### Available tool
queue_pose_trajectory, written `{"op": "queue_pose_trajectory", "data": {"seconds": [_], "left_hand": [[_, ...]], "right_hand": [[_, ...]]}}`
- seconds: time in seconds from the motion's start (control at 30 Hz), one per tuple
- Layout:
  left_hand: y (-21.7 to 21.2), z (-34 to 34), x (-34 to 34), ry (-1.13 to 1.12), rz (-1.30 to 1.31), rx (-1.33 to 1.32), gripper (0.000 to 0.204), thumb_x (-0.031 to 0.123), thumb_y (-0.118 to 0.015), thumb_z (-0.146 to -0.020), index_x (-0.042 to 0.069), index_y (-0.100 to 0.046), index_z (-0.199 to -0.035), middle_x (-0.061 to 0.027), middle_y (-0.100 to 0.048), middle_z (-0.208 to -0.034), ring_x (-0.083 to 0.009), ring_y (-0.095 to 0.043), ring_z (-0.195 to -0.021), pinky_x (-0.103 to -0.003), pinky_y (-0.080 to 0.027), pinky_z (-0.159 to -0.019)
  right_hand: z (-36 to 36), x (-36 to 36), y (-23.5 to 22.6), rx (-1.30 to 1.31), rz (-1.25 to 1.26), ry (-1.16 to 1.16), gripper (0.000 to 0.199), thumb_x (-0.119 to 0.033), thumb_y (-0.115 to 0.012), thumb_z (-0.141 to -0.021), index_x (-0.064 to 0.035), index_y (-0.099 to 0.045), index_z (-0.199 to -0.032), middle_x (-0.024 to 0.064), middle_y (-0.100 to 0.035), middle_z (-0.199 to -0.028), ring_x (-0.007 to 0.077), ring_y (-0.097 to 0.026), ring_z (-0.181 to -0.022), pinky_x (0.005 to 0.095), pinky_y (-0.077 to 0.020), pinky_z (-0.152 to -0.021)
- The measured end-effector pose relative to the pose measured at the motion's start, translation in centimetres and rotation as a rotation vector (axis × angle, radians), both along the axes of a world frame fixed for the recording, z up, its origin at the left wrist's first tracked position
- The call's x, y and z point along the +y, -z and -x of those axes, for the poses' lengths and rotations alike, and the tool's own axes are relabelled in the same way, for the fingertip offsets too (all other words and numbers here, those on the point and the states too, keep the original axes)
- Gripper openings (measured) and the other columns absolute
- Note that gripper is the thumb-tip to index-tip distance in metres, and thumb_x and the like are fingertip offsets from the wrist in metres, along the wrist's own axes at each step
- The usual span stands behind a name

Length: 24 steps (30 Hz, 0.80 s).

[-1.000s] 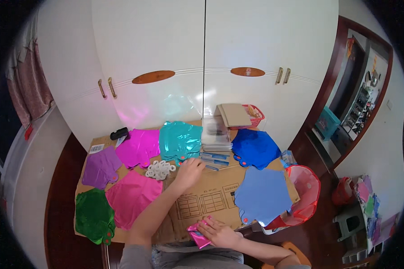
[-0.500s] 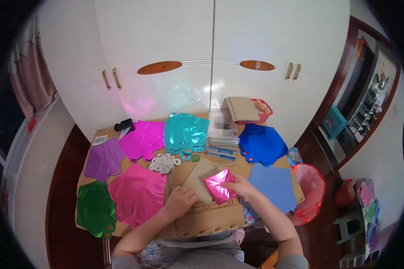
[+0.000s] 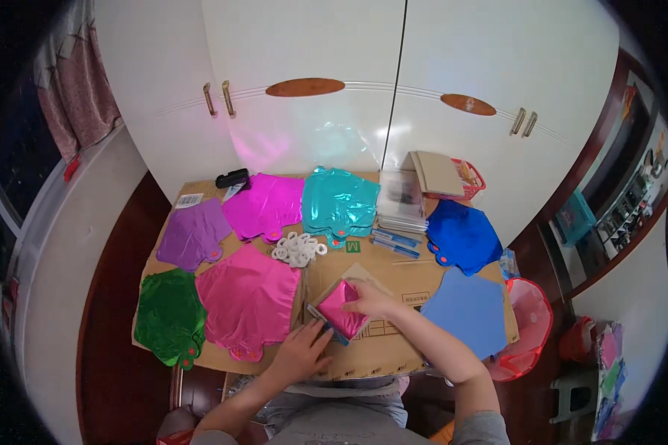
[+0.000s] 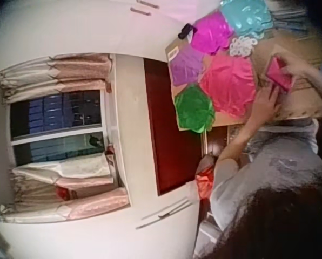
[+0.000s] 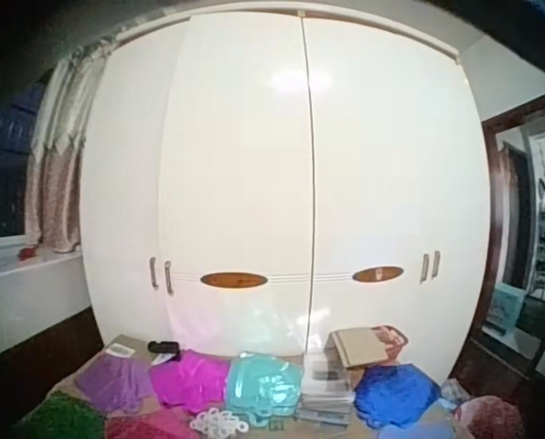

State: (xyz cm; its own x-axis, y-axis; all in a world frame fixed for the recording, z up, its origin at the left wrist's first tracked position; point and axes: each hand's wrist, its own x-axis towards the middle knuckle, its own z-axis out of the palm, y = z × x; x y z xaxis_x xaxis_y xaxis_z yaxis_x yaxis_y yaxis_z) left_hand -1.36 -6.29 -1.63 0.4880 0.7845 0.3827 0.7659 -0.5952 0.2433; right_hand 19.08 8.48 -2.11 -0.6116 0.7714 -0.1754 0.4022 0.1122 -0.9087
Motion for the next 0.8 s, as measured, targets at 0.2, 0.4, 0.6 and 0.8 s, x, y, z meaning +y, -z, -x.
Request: {"op": "queue_pose_trajectory", "data": {"seconds": [0.2,0.4,0.6,0.8], "left_hand": [[0.8,0.2,0.5,0.047,0.004,0.166,0.062,0.051,-0.062,-0.079,0.014,-0.053,-0.127,-0.0199,-0.043,-0.136,-0.0364,-0.04,-0.128,-0.053,-0.032,-0.102],[0.0,0.9,1.7,0.145,0.073,0.2,0.065,0.058,-0.058,-0.078,0.017,-0.053,-0.129,-0.0211,-0.041,-0.137,-0.0407,-0.035,-0.129,-0.056,-0.027,-0.105],[-1.1,1.3,2.3,0.208,0.11,0.261,0.064,0.06,-0.057,-0.078,0.026,-0.051,-0.131,-0.0205,-0.039,-0.137,-0.0435,-0.033,-0.129,-0.058,-0.024,-0.107],[-1.3,1.3,2.4,0.217,0.109,0.248,0.06,0.061,-0.057,-0.078,0.033,-0.051,-0.13,-0.0206,-0.039,-0.137,-0.0448,-0.034,-0.128,-0.058,-0.025,-0.106]], "right_hand": [[0.9,-0.3,1.6,-0.002,-0.13,-0.014,0.049,-0.015,-0.073,-0.074,0.0016,-0.054,-0.116,0.02,-0.064,-0.103,0.0315,-0.062,-0.097,0.0393,-0.0475,-0.086],[1.0,-2.2,-0.2,-0.409,-0.481,-0.001,0.066,-0.029,-0.064,-0.083,-0.0002,-0.038,-0.136,0.0248,-0.052,-0.122,0.0358,-0.052,-0.111,0.042,-0.0428,-0.093],[-1.1,-0.6,-0.4,-0.469,-1.034,-0.314,0.06,-0.041,-0.047,-0.092,-0.0092,-0.034,-0.141,0.0127,-0.03,-0.148,0.0283,-0.024,-0.138,0.0531,-0.0202,-0.109],[-0.7,-0.9,0.1,-0.561,-1.136,-0.323,0.058,-0.047,-0.039,-0.093,-0.0118,-0.039,-0.14,0.0048,-0.034,-0.147,0.0245,-0.025,-0.139,0.0533,-0.0148,-0.112]]}}
